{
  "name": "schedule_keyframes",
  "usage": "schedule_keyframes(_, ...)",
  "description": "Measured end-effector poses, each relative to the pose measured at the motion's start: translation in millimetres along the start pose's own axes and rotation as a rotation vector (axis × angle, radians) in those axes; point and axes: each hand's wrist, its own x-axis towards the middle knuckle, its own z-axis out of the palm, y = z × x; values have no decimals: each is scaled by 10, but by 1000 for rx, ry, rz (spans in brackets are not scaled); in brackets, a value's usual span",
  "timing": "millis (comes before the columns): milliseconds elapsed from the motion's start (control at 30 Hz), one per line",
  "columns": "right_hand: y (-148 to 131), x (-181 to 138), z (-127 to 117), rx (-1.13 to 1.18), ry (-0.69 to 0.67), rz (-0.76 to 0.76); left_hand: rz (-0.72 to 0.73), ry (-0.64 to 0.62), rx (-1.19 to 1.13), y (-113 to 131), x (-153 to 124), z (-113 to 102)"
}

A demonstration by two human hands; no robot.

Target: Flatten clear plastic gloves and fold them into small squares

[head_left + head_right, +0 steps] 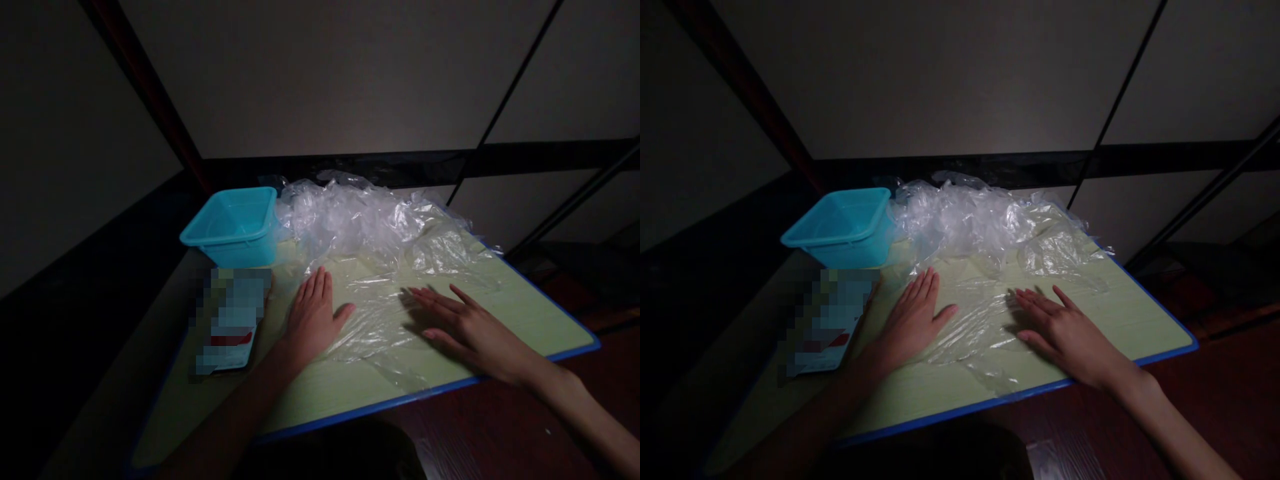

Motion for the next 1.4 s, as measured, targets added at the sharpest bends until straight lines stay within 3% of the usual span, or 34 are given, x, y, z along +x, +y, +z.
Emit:
schedule_keyframes(67, -202, 35, -4, -17, 60, 5, -2, 9, 0, 3, -3, 10)
schedule_keyframes(167, -508, 103, 72, -30, 47, -85, 4, 27, -9, -2, -5, 26)
schedule_keyframes(300, -653, 150, 227, -60, -8, -151, 17, 35, -13, -13, -4, 37)
schedule_keyframes(633, -485, -200, 293, -108, -60, -121, 18, 30, -10, -26, -5, 30)
schedule_keyframes(933, -332, -317, 254, -113, -74, -361, 27, 21, 14, -32, 1, 11)
schedule_keyframes(1400, -53, -524, 284, -194, -98, -404, 59, 12, -22, -70, 9, 16)
